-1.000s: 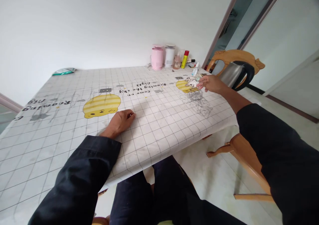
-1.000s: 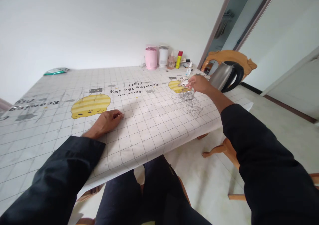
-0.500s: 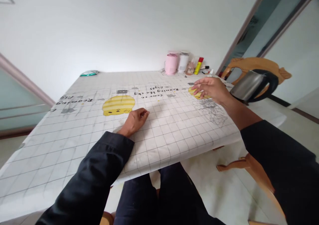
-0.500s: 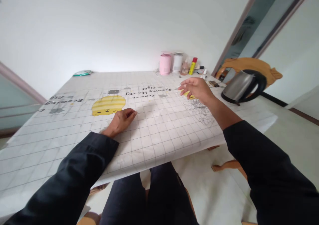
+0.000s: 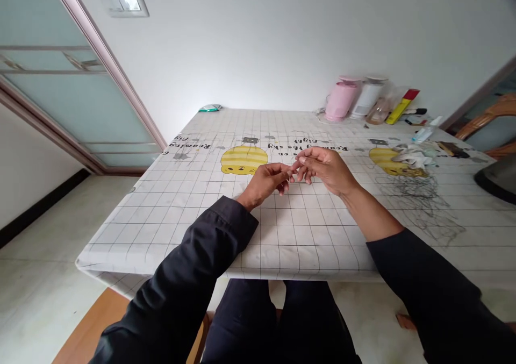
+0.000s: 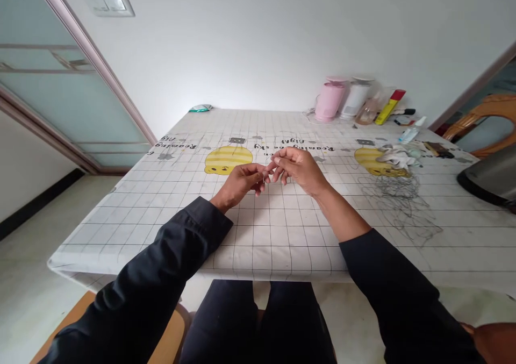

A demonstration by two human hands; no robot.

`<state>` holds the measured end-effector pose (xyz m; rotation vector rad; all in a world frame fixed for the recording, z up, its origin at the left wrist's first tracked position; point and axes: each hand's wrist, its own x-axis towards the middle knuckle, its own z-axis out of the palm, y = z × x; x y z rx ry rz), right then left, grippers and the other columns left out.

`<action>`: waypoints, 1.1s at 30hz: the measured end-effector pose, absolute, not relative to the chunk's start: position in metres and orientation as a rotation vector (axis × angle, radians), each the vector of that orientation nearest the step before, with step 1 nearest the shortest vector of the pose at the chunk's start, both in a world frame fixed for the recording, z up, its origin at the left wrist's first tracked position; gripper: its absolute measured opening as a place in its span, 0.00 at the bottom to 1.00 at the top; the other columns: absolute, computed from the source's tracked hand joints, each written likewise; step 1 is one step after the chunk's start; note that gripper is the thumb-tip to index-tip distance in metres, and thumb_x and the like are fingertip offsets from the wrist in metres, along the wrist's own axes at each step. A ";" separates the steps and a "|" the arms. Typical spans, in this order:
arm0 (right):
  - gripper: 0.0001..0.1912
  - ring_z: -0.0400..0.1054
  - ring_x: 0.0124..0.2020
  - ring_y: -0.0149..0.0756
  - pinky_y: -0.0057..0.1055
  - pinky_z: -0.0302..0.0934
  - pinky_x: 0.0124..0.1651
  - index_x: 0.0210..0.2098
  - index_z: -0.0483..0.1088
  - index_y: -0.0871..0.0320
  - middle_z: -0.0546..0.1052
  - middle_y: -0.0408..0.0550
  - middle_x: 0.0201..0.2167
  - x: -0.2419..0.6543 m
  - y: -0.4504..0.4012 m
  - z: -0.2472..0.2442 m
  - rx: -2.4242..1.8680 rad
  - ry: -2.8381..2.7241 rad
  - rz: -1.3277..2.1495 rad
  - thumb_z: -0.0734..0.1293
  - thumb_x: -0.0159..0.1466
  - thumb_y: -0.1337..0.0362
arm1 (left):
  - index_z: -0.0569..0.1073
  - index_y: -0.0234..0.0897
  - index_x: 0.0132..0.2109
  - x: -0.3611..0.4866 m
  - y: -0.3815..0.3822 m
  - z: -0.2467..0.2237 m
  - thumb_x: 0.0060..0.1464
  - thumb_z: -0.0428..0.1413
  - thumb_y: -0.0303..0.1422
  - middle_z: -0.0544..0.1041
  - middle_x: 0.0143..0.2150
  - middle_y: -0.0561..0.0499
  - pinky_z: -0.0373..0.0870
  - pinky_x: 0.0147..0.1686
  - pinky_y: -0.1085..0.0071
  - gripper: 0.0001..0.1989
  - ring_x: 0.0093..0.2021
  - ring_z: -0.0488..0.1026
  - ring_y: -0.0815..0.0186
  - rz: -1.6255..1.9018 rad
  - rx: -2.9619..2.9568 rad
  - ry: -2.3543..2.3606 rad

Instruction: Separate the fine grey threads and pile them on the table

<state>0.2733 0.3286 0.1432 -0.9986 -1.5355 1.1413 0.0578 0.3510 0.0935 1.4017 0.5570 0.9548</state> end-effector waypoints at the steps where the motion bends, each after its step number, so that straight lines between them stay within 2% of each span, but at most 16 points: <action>1: 0.21 0.79 0.30 0.39 0.34 0.68 0.25 0.42 0.79 0.52 0.88 0.53 0.42 0.272 0.331 0.140 -0.999 -1.512 1.134 0.82 0.65 0.44 | 0.80 0.34 0.41 0.056 0.353 0.093 0.61 0.71 0.51 0.82 0.42 0.44 0.71 0.28 0.72 0.22 0.30 0.75 0.70 0.952 1.373 0.564; 4: 0.19 0.78 0.28 0.37 0.34 0.66 0.24 0.42 0.76 0.50 0.87 0.51 0.40 0.271 0.336 0.128 -1.006 -1.421 1.085 0.81 0.66 0.44 | 0.83 0.34 0.46 0.054 0.356 0.093 0.62 0.70 0.51 0.84 0.48 0.40 0.71 0.30 0.72 0.22 0.36 0.77 0.67 0.905 1.304 0.553; 7: 0.19 0.78 0.28 0.37 0.35 0.67 0.25 0.41 0.74 0.48 0.86 0.49 0.39 0.272 0.338 0.118 -1.017 -1.358 1.043 0.80 0.67 0.44 | 0.85 0.33 0.50 0.056 0.357 0.092 0.64 0.67 0.55 0.84 0.52 0.36 0.74 0.35 0.67 0.26 0.41 0.79 0.61 0.855 1.245 0.541; 9: 0.19 0.78 0.28 0.38 0.36 0.68 0.25 0.41 0.74 0.48 0.85 0.49 0.39 0.272 0.337 0.114 -1.025 -1.335 1.030 0.80 0.67 0.43 | 0.85 0.32 0.49 0.057 0.358 0.091 0.65 0.66 0.55 0.84 0.51 0.35 0.76 0.40 0.65 0.27 0.43 0.80 0.60 0.873 1.224 0.541; 15: 0.17 0.77 0.27 0.38 0.36 0.67 0.23 0.40 0.75 0.48 0.84 0.49 0.37 0.273 0.331 0.111 -1.052 -1.370 1.002 0.79 0.69 0.44 | 0.86 0.31 0.49 0.053 0.360 0.093 0.68 0.66 0.47 0.84 0.43 0.40 0.74 0.48 0.63 0.21 0.43 0.79 0.61 0.907 1.209 0.530; 19: 0.18 0.77 0.29 0.38 0.37 0.68 0.25 0.41 0.74 0.47 0.84 0.48 0.38 0.271 0.327 0.108 -1.042 -1.420 1.031 0.79 0.69 0.42 | 0.86 0.33 0.47 0.051 0.362 0.092 0.65 0.69 0.45 0.84 0.40 0.43 0.73 0.54 0.61 0.17 0.44 0.80 0.62 0.915 1.248 0.538; 23: 0.19 0.77 0.29 0.39 0.36 0.68 0.25 0.41 0.75 0.48 0.84 0.48 0.36 0.267 0.324 0.109 -1.047 -1.470 1.045 0.78 0.69 0.42 | 0.86 0.35 0.44 0.050 0.366 0.088 0.59 0.74 0.41 0.84 0.39 0.47 0.73 0.53 0.62 0.15 0.42 0.79 0.64 0.962 1.308 0.571; 27: 0.14 0.75 0.29 0.37 0.38 0.72 0.34 0.41 0.77 0.50 0.82 0.45 0.32 0.265 0.322 0.108 -1.071 -1.518 0.936 0.77 0.70 0.48 | 0.85 0.34 0.44 0.046 0.367 0.091 0.60 0.73 0.41 0.84 0.39 0.48 0.74 0.48 0.64 0.14 0.38 0.79 0.67 0.999 1.323 0.637; 33: 0.09 0.62 0.23 0.33 0.34 0.58 0.28 0.39 0.76 0.52 0.71 0.39 0.22 0.265 0.325 0.093 -1.209 -1.669 0.476 0.70 0.75 0.57 | 0.84 0.35 0.61 0.047 0.357 0.097 0.65 0.68 0.35 0.84 0.34 0.49 0.78 0.51 0.61 0.19 0.38 0.80 0.65 0.999 1.531 0.744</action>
